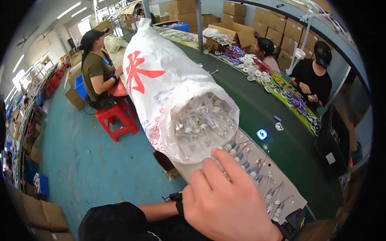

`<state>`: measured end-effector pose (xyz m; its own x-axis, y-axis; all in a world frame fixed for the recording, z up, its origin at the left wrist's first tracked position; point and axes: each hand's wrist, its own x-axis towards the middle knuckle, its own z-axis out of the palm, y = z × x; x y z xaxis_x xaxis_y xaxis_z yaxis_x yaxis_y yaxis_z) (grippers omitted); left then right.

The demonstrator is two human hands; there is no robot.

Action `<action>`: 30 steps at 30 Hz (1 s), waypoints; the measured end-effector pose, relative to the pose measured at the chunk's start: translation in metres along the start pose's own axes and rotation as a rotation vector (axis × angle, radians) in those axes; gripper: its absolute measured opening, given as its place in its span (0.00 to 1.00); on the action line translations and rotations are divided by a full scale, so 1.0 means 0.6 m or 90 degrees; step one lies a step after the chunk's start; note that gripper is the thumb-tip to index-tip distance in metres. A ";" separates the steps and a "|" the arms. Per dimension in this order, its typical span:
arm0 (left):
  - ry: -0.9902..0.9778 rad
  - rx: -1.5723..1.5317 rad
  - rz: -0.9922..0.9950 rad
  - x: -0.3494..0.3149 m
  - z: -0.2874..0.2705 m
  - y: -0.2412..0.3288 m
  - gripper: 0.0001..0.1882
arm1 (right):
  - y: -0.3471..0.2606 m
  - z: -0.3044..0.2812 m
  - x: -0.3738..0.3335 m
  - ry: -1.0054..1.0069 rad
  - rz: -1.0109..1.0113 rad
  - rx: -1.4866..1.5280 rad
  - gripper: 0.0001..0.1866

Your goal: The person picks up a motor and a pump from a box and a bag, fits the pump onto the motor, and places the assembly on a tray. They then take a circuit board from the conveyor belt and connect the motor's wires to it.

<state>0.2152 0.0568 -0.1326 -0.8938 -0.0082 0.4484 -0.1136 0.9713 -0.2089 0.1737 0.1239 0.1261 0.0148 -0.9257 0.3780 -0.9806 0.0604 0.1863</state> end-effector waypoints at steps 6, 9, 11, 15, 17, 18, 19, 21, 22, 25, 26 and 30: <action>0.144 -0.207 -0.039 -0.049 0.066 -0.009 0.35 | -0.058 -0.046 0.045 -0.014 0.030 0.385 0.05; 0.044 -0.492 -0.143 -0.034 0.056 0.014 0.36 | -0.049 -0.053 0.046 -0.028 -0.042 0.270 0.07; 0.051 -0.518 -0.132 -0.019 0.058 0.020 0.36 | -0.039 -0.059 0.042 -0.060 -0.040 0.279 0.07; 0.049 -0.476 -0.126 -0.021 0.065 0.004 0.37 | -0.032 -0.072 0.052 -0.126 -0.075 0.349 0.06; 0.053 -0.474 -0.120 -0.013 0.069 0.002 0.37 | -0.047 -0.068 0.050 -0.048 -0.100 0.167 0.05; 0.059 -0.476 -0.119 -0.014 0.070 0.008 0.37 | -0.053 -0.063 0.047 -0.025 -0.107 0.107 0.05; 0.069 -0.477 -0.118 -0.011 0.071 0.011 0.37 | -0.055 -0.062 0.048 -0.021 -0.075 0.169 0.04; 0.047 -0.464 -0.129 -0.011 0.075 0.012 0.36 | -0.063 -0.060 0.059 -0.015 -0.050 0.230 0.04; 0.038 -0.452 -0.135 -0.014 0.072 0.008 0.36 | -0.068 -0.060 0.067 0.043 -0.027 0.274 0.04; 0.051 -0.443 -0.139 -0.020 0.040 0.006 0.35 | -0.095 -0.076 0.098 0.053 0.041 0.304 0.05; 0.060 -0.444 -0.144 -0.024 0.040 0.014 0.35 | -0.098 -0.077 0.107 0.029 0.065 0.293 0.06; 0.008 -0.414 -0.158 -0.058 0.054 0.004 0.34 | -0.088 -0.023 0.146 0.016 0.034 0.342 0.10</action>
<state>0.2321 0.0518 -0.1769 -0.8692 -0.2502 0.4265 -0.0278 0.8859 0.4630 0.2296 0.0450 0.1619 -0.0389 -0.9167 0.3977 -0.9420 -0.0990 -0.3205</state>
